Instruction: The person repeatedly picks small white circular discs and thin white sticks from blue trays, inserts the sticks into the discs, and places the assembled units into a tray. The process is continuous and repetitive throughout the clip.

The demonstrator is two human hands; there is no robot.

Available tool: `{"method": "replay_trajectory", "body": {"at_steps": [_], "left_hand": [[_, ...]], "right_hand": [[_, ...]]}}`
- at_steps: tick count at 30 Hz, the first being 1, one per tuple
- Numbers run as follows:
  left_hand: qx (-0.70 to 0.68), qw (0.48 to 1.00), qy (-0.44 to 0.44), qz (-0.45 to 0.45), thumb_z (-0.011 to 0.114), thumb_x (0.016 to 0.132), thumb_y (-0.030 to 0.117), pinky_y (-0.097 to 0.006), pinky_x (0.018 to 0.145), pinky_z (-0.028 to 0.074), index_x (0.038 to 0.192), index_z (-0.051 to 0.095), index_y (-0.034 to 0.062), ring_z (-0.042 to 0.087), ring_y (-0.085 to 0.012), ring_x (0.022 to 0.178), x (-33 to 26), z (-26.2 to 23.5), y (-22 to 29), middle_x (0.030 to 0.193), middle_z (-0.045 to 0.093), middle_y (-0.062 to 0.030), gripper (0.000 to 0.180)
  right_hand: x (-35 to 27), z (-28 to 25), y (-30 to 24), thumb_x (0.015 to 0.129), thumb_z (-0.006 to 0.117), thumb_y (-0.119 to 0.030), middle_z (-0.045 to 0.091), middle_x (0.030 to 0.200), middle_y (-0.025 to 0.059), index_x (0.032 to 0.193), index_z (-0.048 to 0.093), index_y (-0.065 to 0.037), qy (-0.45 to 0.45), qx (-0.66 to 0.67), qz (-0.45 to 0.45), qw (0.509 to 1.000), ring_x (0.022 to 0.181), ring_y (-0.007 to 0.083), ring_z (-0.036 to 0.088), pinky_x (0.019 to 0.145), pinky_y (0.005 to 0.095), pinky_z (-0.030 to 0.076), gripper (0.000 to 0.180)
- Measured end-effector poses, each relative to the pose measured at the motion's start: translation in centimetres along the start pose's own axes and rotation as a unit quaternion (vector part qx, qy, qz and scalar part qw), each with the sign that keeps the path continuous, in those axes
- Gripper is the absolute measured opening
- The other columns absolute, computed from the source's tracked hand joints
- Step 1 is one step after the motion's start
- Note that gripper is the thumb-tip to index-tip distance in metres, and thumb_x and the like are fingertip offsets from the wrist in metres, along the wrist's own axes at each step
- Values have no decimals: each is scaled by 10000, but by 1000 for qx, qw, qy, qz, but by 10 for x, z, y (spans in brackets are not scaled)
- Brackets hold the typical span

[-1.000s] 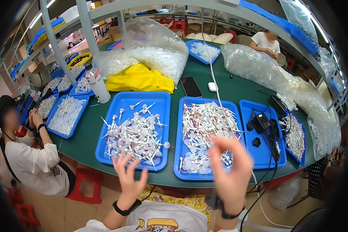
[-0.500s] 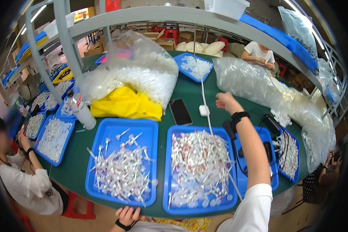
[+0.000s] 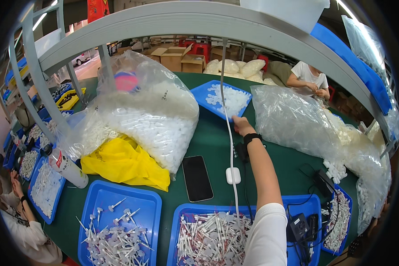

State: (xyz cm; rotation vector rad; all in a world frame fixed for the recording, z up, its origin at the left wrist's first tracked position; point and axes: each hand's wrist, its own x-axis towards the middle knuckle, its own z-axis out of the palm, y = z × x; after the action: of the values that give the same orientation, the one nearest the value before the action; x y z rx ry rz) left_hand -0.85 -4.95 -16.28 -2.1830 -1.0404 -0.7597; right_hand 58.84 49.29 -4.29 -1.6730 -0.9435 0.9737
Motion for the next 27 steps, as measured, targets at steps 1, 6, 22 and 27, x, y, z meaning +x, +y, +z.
{"method": "replay_trajectory", "body": {"at_steps": [1, 6, 22, 27], "left_hand": [[0, 1000, -2, 0, 374, 978, 556, -376, 938, 383, 1113, 599, 256, 493, -186, 1044, 0, -1, 1, 1151, 524, -22, 399], [-8, 1000, 2, -1, 381, 990, 530, -379, 923, 390, 1121, 598, 252, 494, -192, 1041, -3, -2, 0, 1151, 527, -28, 376], [-27, 999, 32, 2, 405, 1028, 447, -387, 876, 411, 1145, 594, 239, 497, -212, 1030, -23, -19, -4, 1151, 540, -47, 305], [-39, 998, 44, -12, 320, 1040, 480, -376, 860, 415, 1109, 601, 247, 500, -222, 1013, -12, -24, -3, 1120, 546, -48, 372]], "right_hand": [[3, 0, 1, 857, 653, -264, 557, 795, 129, 905, 574, 65, -4, 89, -25, 996, 668, 257, 586, 587, 383, 525, 342], [-7, 11, 0, 902, 503, -24, 547, 1101, 228, 1031, 492, 195, -21, 228, -206, 952, 993, 386, 620, 858, 517, 614, 255], [-103, 27, -40, 963, 436, -19, 488, 1179, 334, 1120, 351, 263, 8, 391, -139, 910, 1005, 486, 644, 925, 477, 599, 334], [-140, 20, -65, 956, 440, -14, 490, 1170, 301, 1117, 358, 266, 61, 339, -176, 922, 1029, 447, 633, 939, 469, 594, 333]]}}
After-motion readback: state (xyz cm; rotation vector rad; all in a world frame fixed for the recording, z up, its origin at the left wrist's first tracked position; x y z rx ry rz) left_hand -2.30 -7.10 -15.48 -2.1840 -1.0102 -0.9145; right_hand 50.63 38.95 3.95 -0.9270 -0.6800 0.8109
